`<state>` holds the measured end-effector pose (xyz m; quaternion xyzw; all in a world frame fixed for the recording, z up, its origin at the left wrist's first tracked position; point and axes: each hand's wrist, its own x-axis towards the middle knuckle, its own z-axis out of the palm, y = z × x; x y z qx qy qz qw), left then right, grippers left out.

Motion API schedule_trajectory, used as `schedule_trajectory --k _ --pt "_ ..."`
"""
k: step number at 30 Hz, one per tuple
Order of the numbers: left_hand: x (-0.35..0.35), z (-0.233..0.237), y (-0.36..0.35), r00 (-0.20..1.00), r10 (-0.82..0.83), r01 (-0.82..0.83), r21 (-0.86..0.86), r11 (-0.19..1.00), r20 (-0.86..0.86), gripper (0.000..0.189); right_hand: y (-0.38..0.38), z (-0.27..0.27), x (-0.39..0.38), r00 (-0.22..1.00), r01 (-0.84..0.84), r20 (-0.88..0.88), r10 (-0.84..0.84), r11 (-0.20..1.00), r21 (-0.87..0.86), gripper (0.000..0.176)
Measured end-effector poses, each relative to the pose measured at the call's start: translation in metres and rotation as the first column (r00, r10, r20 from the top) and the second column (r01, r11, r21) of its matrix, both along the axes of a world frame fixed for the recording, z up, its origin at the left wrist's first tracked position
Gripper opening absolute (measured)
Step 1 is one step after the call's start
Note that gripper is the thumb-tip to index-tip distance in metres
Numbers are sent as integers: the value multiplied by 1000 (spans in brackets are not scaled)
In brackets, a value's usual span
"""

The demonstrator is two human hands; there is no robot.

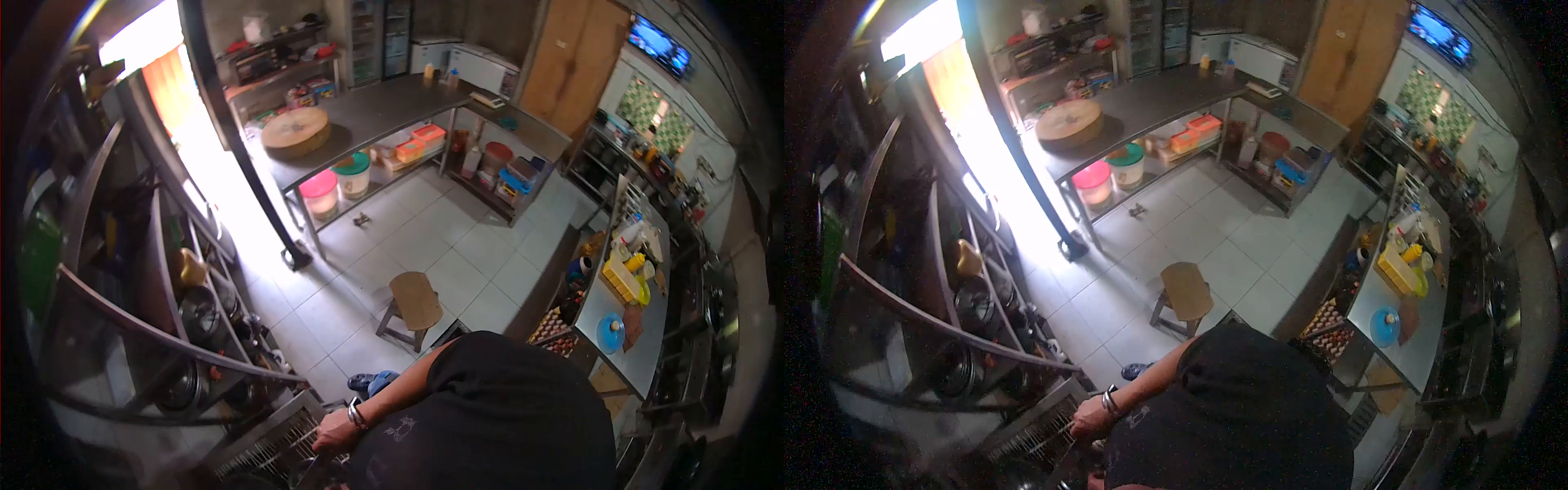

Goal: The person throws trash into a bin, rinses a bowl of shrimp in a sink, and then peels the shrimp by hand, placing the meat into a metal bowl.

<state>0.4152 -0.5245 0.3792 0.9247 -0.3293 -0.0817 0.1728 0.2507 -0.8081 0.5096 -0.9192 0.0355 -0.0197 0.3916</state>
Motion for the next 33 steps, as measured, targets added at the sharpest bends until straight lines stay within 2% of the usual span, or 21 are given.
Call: schedule_trajectory --k 2,3,4,5,6,7,8,9,10,11,12,14,16,20,24,25,26,27,30,31,33 --pt "49 -104 19 989 -35 49 92 995 -146 27 3 1 3 993 -26 111 28 1000 -12 18" --pt "-22 18 -27 954 133 -179 -154 972 -267 23 -2 21 3 989 -113 -100 109 993 -31 25" --pt "-26 22 -29 922 137 -273 -356 894 -363 22 2 -2 9 988 -96 -126 92 995 -24 26" --pt "-33 44 -37 857 186 -396 -385 833 -480 19 0 16 6 984 -51 -165 65 995 88 25" --pt "-30 46 -36 804 133 -453 -453 768 -579 14 3 19 7 978 -29 -205 40 998 56 25" --pt "-31 47 -36 704 96 -574 -484 660 -703 9 7 -13 13 970 -28 -237 49 995 91 26" --pt "-32 38 -32 518 15 -763 -454 460 -855 11 4 7 12 991 -38 -124 47 996 77 25" --pt "-32 28 -26 437 -185 -835 -474 280 -880 20 4 -7 16 998 -56 -33 58 996 64 22" --pt "-40 37 -27 433 -226 -869 -471 153 -873 30 5 2 24 996 -21 -80 28 997 80 18" --pt "-36 47 -24 395 -124 -882 -413 227 -910 33 6 19 35 987 -14 -156 25 998 68 17" --pt "-37 57 -30 394 -79 -899 -401 177 -916 34 6 21 42 997 -31 -67 33 999 32 18" --pt "-52 73 -31 374 0 -925 -373 70 -927 34 11 39 50 982 -89 -166 88 996 1 24" --pt "-54 74 -27 416 -92 -908 -418 -1 -905 24 17 45 64 962 -160 -220 159 987 13 26" --pt "-54 69 -25 406 -141 -910 -384 -160 -903 11 12 34 75 935 -256 -251 249 967 5 26" --pt "-53 64 -23 488 -167 -867 -453 -209 -857 9 9 23 85 925 -287 -251 286 957 31 27" --pt "-56 64 -24 494 -105 -863 -471 -185 -863 8 9 20 83 924 -293 -253 286 956 11 28" --pt "-59 69 -27 443 -90 -881 -414 -230 -892 8 7 14 80 928 -283 -255 270 959 -11 29" --pt "-59 74 -28 390 -79 -895 -358 -264 -917 8 4 1 78 927 -298 -219 304 953 59 28" --pt "-62 74 -22 401 -40 -908 -391 -152 -915 8 -1 7 75 913 -292 -267 307 952 96 30" --pt "-61 78 -22 393 -36 -913 -385 -137 -919 8 -2 -18 70 917 -323 -204 341 939 118 30" --pt "-58 83 -19 380 -97 -924 -372 -84 -920 7 -3 -3 68 894 -294 -302 331 942 161 29"
